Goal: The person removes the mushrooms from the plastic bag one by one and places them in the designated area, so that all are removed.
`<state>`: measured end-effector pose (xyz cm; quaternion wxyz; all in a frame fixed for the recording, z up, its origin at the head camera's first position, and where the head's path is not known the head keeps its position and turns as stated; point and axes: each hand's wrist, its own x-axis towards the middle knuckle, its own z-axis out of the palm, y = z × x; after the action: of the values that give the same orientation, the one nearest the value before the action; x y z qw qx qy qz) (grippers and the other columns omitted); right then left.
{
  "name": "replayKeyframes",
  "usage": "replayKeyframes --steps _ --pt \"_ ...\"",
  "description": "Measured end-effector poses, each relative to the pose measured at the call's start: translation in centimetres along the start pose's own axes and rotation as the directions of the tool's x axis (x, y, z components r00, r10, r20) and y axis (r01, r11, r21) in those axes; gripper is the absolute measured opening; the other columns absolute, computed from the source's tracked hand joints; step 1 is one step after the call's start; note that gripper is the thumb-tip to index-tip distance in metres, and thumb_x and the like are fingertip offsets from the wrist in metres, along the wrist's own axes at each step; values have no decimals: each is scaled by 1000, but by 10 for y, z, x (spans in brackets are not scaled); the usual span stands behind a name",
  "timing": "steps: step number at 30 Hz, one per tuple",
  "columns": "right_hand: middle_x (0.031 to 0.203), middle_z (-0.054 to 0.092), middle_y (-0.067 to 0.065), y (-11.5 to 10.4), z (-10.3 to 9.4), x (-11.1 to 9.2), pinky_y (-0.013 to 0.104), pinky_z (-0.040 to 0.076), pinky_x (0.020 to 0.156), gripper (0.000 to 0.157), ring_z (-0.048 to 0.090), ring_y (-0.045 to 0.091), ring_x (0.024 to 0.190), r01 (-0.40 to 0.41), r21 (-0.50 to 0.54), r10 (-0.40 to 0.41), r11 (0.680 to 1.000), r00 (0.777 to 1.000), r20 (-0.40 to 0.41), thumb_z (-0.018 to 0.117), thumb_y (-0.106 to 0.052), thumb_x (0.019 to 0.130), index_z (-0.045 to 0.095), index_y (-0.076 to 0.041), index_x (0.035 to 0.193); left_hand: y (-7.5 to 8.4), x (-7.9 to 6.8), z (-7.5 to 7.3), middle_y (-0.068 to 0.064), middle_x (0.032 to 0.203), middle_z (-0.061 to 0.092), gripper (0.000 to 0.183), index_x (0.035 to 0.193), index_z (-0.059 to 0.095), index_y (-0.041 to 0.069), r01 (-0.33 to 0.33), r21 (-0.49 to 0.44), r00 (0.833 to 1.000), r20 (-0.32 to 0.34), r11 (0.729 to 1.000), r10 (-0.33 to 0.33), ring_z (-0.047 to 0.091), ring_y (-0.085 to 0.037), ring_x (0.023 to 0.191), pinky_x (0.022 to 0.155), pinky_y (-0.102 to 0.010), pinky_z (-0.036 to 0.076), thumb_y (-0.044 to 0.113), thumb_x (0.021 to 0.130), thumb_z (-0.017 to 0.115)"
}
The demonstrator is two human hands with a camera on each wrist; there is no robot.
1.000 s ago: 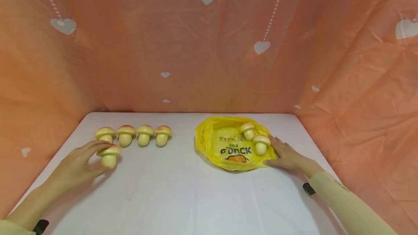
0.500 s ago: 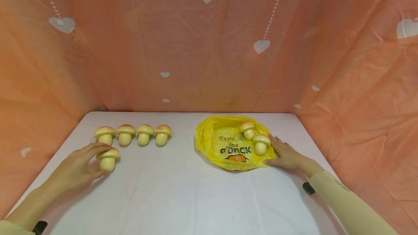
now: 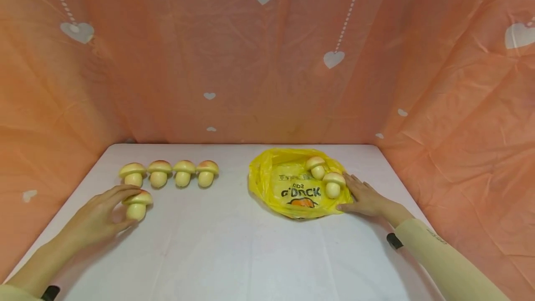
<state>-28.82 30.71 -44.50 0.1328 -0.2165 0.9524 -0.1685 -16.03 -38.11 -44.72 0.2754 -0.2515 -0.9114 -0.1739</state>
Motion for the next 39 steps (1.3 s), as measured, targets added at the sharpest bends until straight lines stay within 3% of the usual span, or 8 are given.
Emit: replayKeyframes --steps 4,10,15,20,24,30,35,39 --pt "170 11 27 0 0 0 69 5 123 113 6 50 156 -4 2 4 1000 1000 1 69 -60 92 11 4 164 0 1 0 -10 124 67 84 127 68 7 -29 -25 1000 -5 999 29 41 16 127 107 -1 20 8 48 98" --pt "170 12 28 1 1 0 69 6 123 113 6 50 156 -6 -5 6 1000 1000 0 69 -61 92 12 4 164 0 1 0 -11 127 66 84 128 67 7 -49 -21 999 -5 999 49 37 16 131 109 -2 19 12 50 97" --pt "170 11 28 3 2 1 69 6 123 112 6 50 156 -2 -6 2 1000 1000 -4 69 -61 92 12 4 164 -3 0 1 -14 126 67 74 127 68 3 -83 -54 996 -19 995 82 33 18 134 112 -4 22 32 65 96" --pt "170 11 28 5 2 1 69 5 123 113 6 50 156 -5 -7 5 1000 1000 -4 69 -61 92 11 3 164 -3 0 1 -14 125 67 72 126 69 2 -90 -67 996 -33 994 88 33 19 134 111 -4 22 54 79 86" --pt "170 11 28 4 2 1 69 5 123 113 6 50 156 -9 -5 9 1000 1000 -2 69 -62 92 11 3 164 -1 -1 1 -12 126 67 70 126 69 3 -74 -55 997 -35 996 72 31 20 135 112 -4 21 44 73 93" --pt "170 11 28 1 0 -1 69 5 123 113 6 50 156 -16 1 16 1000 1000 6 69 -61 91 11 3 164 1 2 2 -8 130 67 71 128 69 5 -75 -63 996 -43 995 72 33 19 135 112 -5 23 41 72 94" --pt "171 10 26 -1 -1 -1 68 5 123 113 5 49 156 -25 9 24 1000 1000 19 70 -61 91 11 2 165 12 17 3 -10 130 67 78 130 68 3 -73 -85 996 -47 994 69 36 16 135 111 -4 24 9 58 95" --pt "171 10 26 -1 -1 0 68 5 124 113 5 48 157 -28 4 28 1000 999 23 69 -62 91 11 3 164 26 33 9 -8 133 65 73 133 67 6 -44 -91 998 -45 995 40 44 6 134 111 -5 22 3 64 91"
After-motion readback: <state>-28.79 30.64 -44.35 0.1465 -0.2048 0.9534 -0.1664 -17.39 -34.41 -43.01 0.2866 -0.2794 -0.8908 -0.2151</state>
